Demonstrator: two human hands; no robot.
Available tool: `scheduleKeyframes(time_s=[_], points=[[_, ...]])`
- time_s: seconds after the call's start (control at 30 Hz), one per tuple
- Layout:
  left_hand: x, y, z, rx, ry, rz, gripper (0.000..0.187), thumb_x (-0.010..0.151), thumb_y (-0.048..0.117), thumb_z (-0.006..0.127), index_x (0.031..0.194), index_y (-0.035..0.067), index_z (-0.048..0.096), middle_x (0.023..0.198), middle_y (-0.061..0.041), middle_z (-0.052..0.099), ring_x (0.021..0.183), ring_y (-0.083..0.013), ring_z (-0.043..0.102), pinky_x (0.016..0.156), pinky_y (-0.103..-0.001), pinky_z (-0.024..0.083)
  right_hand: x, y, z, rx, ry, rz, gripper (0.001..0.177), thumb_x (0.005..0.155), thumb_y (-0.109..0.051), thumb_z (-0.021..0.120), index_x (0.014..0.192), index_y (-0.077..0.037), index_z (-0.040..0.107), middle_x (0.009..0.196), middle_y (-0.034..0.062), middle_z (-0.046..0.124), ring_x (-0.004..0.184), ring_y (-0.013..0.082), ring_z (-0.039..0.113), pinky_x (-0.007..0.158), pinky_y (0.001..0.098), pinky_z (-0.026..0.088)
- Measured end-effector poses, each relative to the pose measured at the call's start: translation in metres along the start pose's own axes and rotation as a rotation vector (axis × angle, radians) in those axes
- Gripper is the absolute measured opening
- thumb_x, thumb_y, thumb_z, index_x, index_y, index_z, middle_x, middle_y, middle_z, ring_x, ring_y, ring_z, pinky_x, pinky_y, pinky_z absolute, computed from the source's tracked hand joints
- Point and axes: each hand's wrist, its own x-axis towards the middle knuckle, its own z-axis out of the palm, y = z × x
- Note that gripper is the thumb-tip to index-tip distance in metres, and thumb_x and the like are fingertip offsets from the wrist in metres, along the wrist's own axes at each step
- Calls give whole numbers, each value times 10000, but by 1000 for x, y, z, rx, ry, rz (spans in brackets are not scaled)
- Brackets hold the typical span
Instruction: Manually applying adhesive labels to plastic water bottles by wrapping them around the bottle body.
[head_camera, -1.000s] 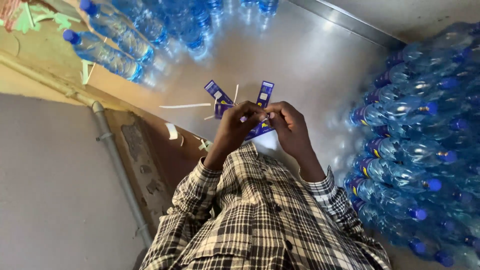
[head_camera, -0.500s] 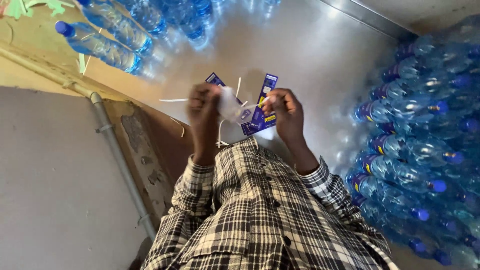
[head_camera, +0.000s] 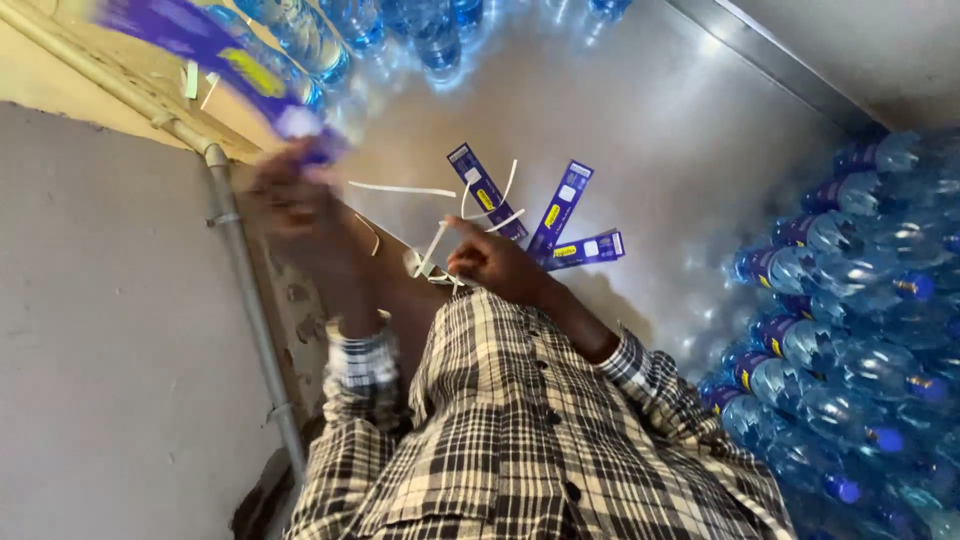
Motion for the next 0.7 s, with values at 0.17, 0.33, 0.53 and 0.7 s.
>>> scheduleKeyframes(time_s=[0.17, 0.33, 0.53, 0.7], points=[[-103, 79, -62, -2306, -333, -135, 594, 967, 10, 912, 1474, -12, 603, 1421, -228, 656, 1340, -446, 702, 1134, -505, 608, -18, 0, -39, 872, 526, -177, 677, 1075, -410, 757, 1575, -61, 460, 1260, 185, 678, 1088, 291, 788, 834, 360, 686], [-142, 138, -41, -2249, -348, 243, 801, 934, 159, 953, 1602, 16, 536, 1566, -243, 616, 1468, -483, 595, 1220, -527, 511, -42, 23, -63, 774, 972, -55, 394, 1075, -261, 775, 1355, -75, 571, 1103, 75, 587, 969, 178, 678, 760, 280, 634], [-186, 125, 75, -1576, -621, 648, 1217, 769, 396, 1048, 1748, 109, 385, 1751, -325, 349, 1578, -603, 373, 1286, -699, 354, -92, 63, -82, 725, 1260, 14, 333, 1089, -160, 783, 1341, -67, 585, 1075, 55, 514, 918, 182, 637, 743, 294, 670], [-248, 72, 132, -1343, -407, 1030, 809, 870, 507, 919, 1594, 280, 639, 1765, -161, 446, 1591, -490, 425, 1298, -662, 324, -110, 55, -77, 733, 1241, 41, 324, 1108, -157, 763, 1346, -50, 570, 1084, 33, 479, 908, 154, 644, 748, 298, 678]])
